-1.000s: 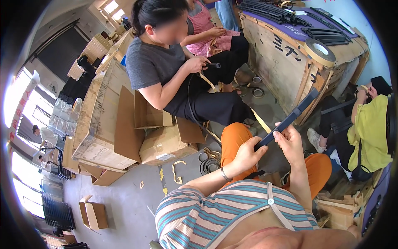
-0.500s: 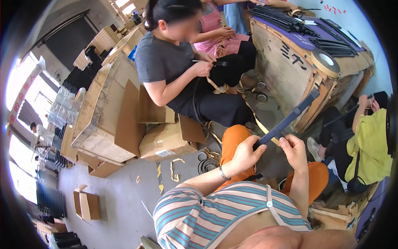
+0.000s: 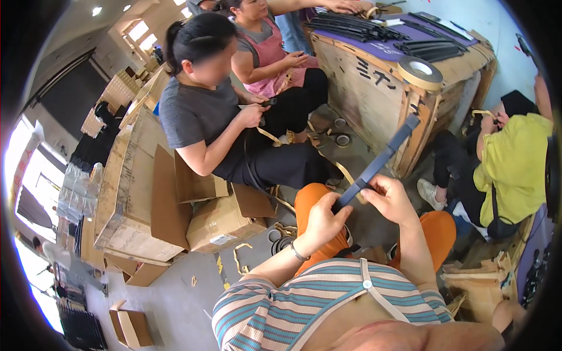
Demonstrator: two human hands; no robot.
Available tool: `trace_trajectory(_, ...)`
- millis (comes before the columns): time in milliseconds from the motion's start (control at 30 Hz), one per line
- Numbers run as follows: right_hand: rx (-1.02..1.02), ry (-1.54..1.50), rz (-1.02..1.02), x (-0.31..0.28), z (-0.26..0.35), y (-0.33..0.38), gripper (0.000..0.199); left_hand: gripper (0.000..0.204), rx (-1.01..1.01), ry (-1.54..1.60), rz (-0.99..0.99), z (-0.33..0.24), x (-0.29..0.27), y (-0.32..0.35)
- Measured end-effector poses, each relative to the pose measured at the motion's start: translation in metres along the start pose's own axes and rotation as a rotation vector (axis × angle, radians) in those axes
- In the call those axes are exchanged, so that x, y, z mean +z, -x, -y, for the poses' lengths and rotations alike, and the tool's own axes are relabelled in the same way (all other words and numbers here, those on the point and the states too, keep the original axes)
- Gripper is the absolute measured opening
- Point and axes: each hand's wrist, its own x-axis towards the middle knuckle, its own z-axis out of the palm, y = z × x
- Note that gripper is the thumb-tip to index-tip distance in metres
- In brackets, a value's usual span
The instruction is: Apply strips of adhesive tape to black plastic rails as part of an assembly process.
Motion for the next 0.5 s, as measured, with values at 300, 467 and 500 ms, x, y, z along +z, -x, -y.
trace_trajectory(300,-0.109,-0.007,0.011,0.003,0.011,-0.012,0.014,0.019,-0.110,0.172,0.048,-0.016,-0.015,-0.021)
trace_trajectory(467,-0.085,-0.040,-0.056,0.008,0.016,-0.012,0.016,0.021,-0.078,0.209,0.031,-0.009,-0.013,-0.025)
trace_trajectory(500,-0.082,-0.042,-0.059,0.008,0.015,-0.011,0.016,0.022,-0.088,0.204,0.034,-0.009,-0.013,-0.025)
